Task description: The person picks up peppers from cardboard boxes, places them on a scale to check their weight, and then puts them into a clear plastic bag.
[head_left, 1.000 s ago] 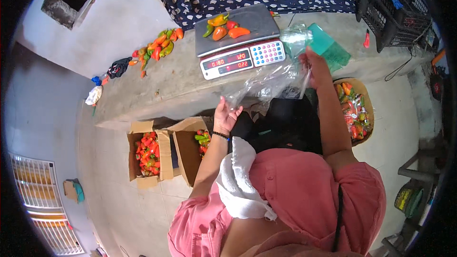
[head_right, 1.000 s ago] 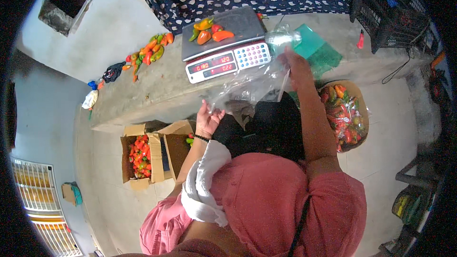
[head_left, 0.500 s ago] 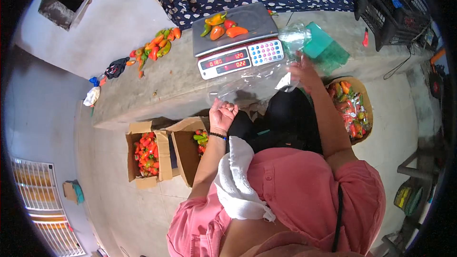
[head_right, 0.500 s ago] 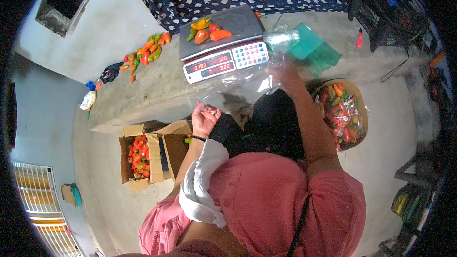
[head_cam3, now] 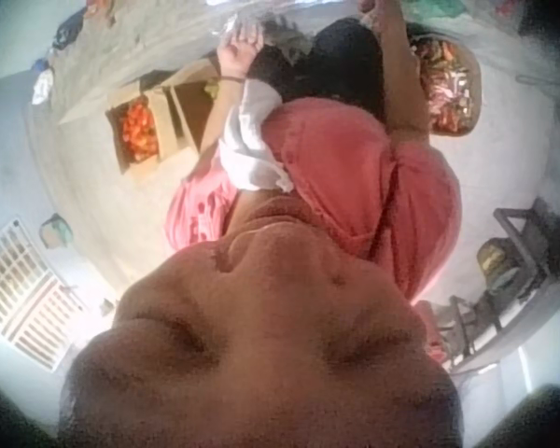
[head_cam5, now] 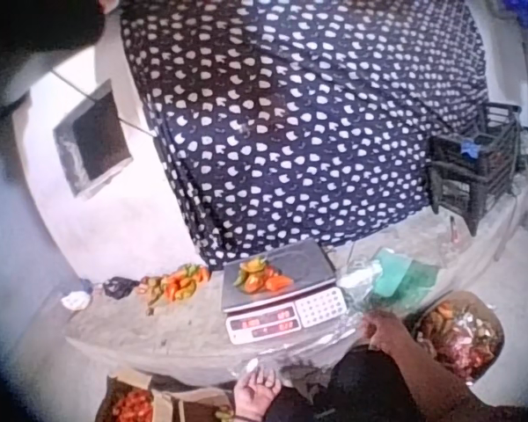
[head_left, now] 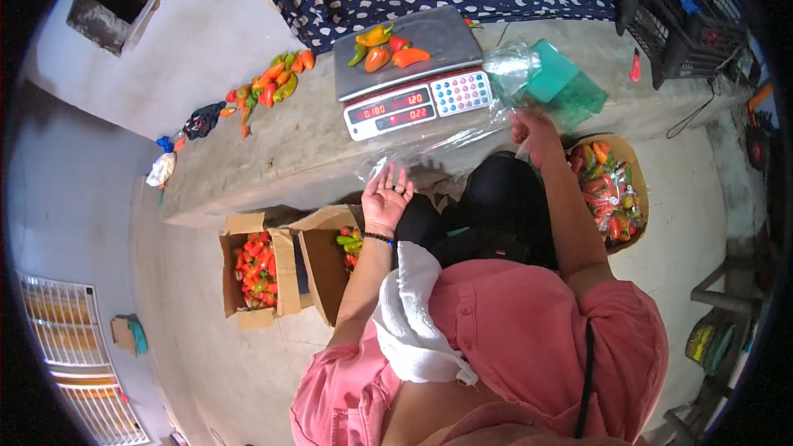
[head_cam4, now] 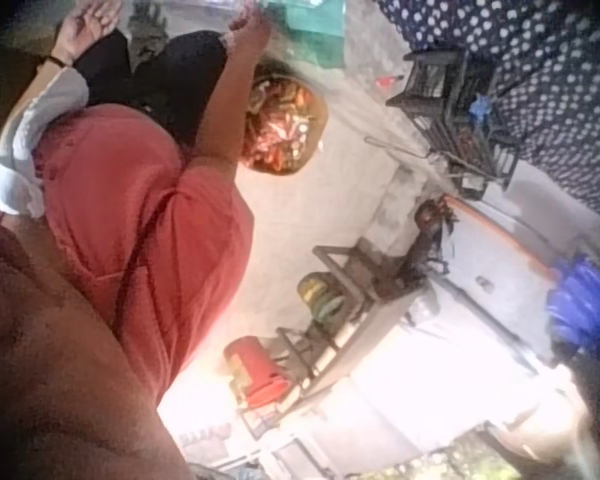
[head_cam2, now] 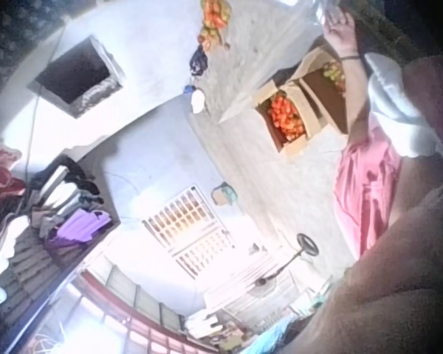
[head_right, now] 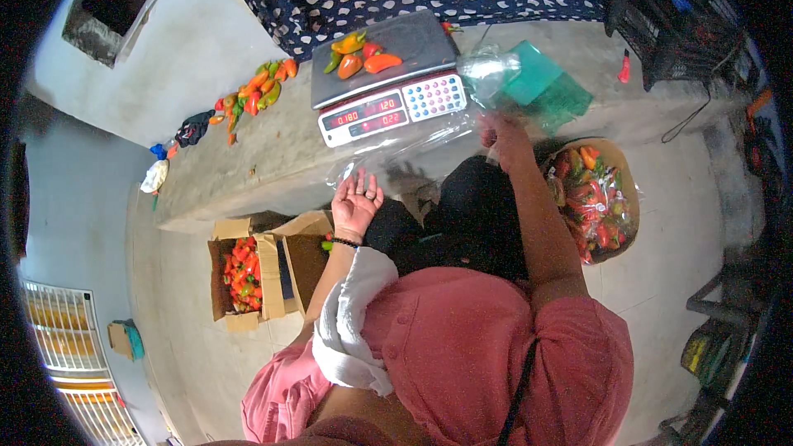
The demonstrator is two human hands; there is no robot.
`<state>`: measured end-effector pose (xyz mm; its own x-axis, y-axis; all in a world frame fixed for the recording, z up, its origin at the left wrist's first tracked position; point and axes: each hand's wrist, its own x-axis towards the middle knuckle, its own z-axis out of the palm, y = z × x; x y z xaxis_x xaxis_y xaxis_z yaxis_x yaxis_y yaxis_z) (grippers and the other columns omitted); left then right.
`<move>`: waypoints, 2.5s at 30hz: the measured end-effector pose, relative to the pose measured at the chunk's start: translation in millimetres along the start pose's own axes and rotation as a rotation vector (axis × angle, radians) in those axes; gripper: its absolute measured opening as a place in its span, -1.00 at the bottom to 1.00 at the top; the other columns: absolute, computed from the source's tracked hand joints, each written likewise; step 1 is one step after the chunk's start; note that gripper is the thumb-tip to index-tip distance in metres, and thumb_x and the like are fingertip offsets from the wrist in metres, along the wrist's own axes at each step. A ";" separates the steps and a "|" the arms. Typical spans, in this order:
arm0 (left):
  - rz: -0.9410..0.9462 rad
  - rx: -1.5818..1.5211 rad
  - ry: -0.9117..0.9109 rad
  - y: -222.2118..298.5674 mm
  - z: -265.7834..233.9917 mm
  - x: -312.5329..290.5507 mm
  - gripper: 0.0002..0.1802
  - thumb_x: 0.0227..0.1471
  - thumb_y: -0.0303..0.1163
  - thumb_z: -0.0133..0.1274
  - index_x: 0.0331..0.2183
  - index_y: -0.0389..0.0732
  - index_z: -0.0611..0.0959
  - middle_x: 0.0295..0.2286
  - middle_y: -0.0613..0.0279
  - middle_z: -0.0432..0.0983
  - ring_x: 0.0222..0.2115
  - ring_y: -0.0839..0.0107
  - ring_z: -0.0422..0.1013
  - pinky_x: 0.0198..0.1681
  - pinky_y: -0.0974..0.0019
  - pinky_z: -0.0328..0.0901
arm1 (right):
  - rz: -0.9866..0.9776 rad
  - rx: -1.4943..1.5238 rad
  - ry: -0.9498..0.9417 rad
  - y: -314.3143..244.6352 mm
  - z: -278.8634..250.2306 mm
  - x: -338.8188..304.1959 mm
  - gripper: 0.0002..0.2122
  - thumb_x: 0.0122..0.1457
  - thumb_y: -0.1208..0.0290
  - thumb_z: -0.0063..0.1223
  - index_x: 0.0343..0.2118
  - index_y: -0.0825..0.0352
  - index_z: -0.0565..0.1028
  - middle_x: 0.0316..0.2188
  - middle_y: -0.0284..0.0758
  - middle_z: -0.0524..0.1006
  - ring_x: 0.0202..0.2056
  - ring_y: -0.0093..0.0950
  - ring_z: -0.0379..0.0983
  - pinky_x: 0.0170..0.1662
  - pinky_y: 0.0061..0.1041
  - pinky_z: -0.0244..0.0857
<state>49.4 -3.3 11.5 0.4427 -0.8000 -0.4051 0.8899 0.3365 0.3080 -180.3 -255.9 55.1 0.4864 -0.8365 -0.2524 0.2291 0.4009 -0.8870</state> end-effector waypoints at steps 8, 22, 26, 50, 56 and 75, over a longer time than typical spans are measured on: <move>0.008 -0.038 -0.021 1.5 -13.8 4.0 -0.73 0.03 -0.19 -0.09 -0.21 -0.05 0.47 -0.07 0.33 0.31 -0.07 0.19 0.25 -0.03 -0.01 0.10 | -0.164 -0.166 0.014 15.0 -2.6 1.5 -0.79 -0.04 0.30 0.11 -0.66 0.27 0.39 -0.74 -0.47 0.30 -0.67 -0.62 0.21 -0.58 -0.61 0.06; 0.375 1.146 -0.283 -76.2 32.0 -21.8 -0.74 0.09 -0.29 -0.09 -0.22 -0.26 0.40 -0.45 0.27 0.36 -0.38 0.44 0.28 -0.21 0.41 0.17 | 0.072 -0.106 -0.298 67.5 64.3 -40.3 -0.85 0.06 0.33 0.09 -0.51 0.28 0.43 -0.60 -0.49 0.41 -0.61 -0.71 0.24 -0.54 -0.72 0.12; 0.143 1.137 -0.359 -76.7 4.2 -7.1 -0.74 0.12 -0.23 -0.10 -0.33 -0.25 0.42 -0.47 0.31 0.38 -0.46 0.58 0.26 -0.34 0.49 0.18 | 0.374 0.013 -0.600 98.6 64.3 -54.6 -0.85 0.15 0.34 -0.07 -0.40 0.31 0.45 -0.53 -0.41 0.48 -0.53 -0.60 0.41 -0.46 -0.70 0.24; -0.040 0.921 -0.254 -67.4 8.7 -0.9 -0.98 0.04 -0.46 -0.02 -0.43 -0.17 0.47 -0.48 0.38 0.44 -0.44 0.59 0.35 -0.34 0.50 0.23 | 0.325 -0.232 -0.616 110.5 58.9 -40.7 -0.76 0.08 0.19 0.06 -0.38 0.28 0.41 -0.53 -0.45 0.46 -0.52 -0.65 0.35 -0.47 -0.70 0.20; -0.111 0.777 -0.179 -60.4 11.9 -2.9 -0.96 0.02 -0.50 -0.03 -0.46 -0.16 0.46 -0.51 0.34 0.44 -0.48 0.55 0.37 -0.36 0.49 0.27 | 0.375 -0.167 -0.599 107.4 60.8 -42.0 -0.74 0.10 0.15 0.03 -0.35 0.27 0.41 -0.50 -0.43 0.47 -0.47 -0.64 0.39 -0.42 -0.66 0.23; -0.163 0.027 -0.003 -34.6 -10.4 13.1 -0.85 0.06 -0.41 -0.09 -0.49 -0.25 0.40 -0.49 0.18 0.41 -0.38 0.29 0.37 -0.17 0.13 0.30 | 0.617 0.687 -0.323 90.2 54.7 -33.8 -0.73 0.10 0.06 -0.03 -0.55 0.14 0.35 -0.63 -0.49 0.35 -0.55 -0.55 0.29 -0.33 -0.40 0.26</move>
<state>25.6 -20.2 -13.3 0.2926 -0.8441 -0.4493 0.9466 0.1891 0.2613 -130.0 -171.1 4.7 0.8696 -0.3055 -0.3879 0.2484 0.9496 -0.1910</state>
